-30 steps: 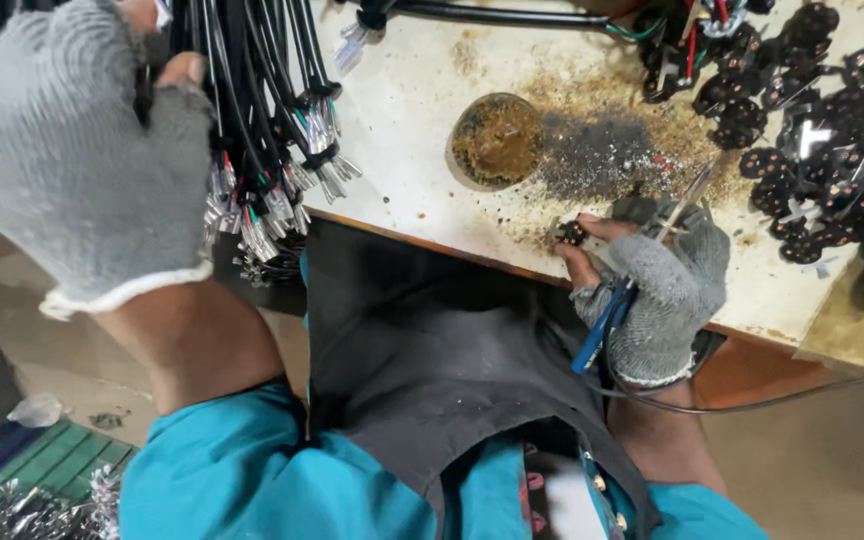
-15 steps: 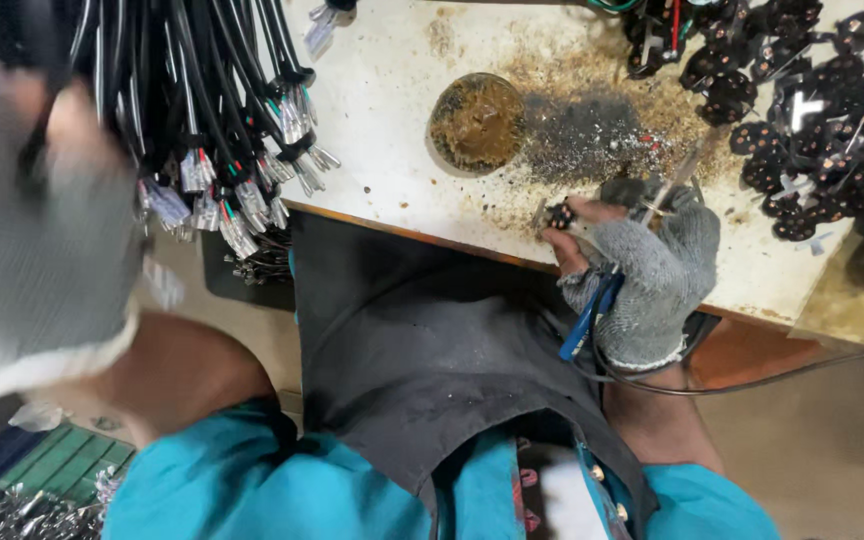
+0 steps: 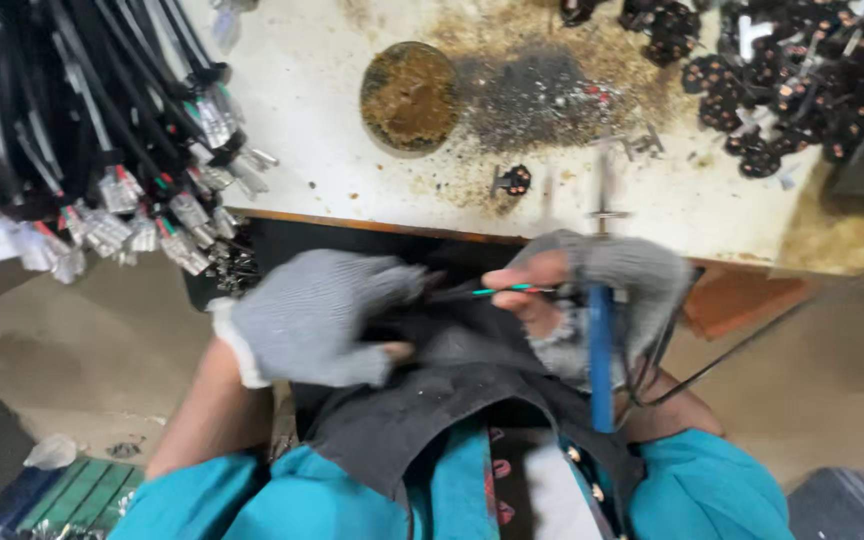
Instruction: The person solders electrical wires at a workbench. They hold a red and green wire pair, twist the stripped ends together, apply flux, and use a soldering iron in the right hand to solder the joint, repeating the process on successive wire connectors and setting finished wires aside.
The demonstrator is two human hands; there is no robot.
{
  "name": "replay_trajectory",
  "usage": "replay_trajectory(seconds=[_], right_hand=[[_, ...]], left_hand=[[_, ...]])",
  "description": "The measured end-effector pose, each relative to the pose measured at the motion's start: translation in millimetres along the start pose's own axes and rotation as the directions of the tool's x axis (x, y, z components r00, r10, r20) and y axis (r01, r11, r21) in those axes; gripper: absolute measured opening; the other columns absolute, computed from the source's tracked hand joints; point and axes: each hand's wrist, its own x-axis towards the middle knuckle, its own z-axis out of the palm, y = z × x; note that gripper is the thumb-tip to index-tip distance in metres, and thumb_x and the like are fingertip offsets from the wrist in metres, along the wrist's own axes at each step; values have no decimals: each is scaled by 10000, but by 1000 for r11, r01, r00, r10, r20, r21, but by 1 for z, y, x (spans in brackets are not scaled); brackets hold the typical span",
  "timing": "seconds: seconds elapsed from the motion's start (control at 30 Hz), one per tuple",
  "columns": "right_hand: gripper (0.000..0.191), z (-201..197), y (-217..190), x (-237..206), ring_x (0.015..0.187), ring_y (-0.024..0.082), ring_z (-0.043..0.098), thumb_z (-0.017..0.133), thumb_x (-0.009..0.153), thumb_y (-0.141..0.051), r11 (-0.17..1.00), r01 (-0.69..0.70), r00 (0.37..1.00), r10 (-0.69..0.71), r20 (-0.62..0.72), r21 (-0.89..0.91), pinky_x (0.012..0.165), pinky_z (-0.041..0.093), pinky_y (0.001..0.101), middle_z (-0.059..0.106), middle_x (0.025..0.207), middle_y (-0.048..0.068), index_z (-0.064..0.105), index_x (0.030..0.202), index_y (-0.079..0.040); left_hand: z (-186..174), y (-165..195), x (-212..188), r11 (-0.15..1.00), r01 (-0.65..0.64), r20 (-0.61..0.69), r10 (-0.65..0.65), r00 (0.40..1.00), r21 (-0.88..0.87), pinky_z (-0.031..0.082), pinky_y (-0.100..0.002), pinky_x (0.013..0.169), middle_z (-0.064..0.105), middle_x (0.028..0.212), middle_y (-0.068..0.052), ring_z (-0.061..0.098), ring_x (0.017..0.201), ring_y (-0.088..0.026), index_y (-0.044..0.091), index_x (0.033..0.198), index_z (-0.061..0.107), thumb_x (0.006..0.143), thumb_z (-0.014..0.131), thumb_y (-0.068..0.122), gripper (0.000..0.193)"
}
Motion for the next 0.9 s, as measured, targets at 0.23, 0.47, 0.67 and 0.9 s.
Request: replay_trajectory(seconds=[0.23, 0.47, 0.67, 0.9], right_hand=[[236, 0, 8, 13, 865, 171, 746, 805, 873, -33, 987, -57, 990, 76, -121, 153, 769, 613, 265, 757, 956, 103, 692, 1075, 9], [174, 1, 31, -3, 869, 147, 765, 777, 908, 32, 938, -23, 992, 63, -107, 345, 768, 624, 246, 765, 957, 90, 688, 1054, 4], [175, -3, -34, 54, 982, 100, 733, 742, 917, -135, 987, -159, 979, 156, 127, 6, 883, 592, 241, 754, 1041, 15, 715, 1083, -86], [180, 17, -53, 36, 852, 131, 666, 804, 927, -123, 997, -71, 982, 73, -176, 18, 766, 538, 258, 704, 960, 37, 736, 1080, -59]], left_hand=[[68, -21, 24, 984, -48, -393, -25, 919, -174, 556, -433, 788, 697, 1001, -149, 701, 939, -379, 56, 1101, 652, 968, 696, 190, 194], [71, -21, 18, 932, -105, -429, -59, 902, -348, 567, -368, 769, 684, 936, -110, 726, 860, -290, 60, 1049, 645, 1002, 701, 172, 134], [63, -11, 22, 943, -115, -482, -53, 875, -312, 555, -351, 733, 676, 883, -95, 719, 815, -265, 65, 978, 644, 990, 704, 204, 152], [58, -10, 20, 786, 89, -251, -299, 921, -612, 476, -297, 647, 578, 754, -41, 527, 707, -131, 52, 895, 609, 992, 686, 206, 198]])
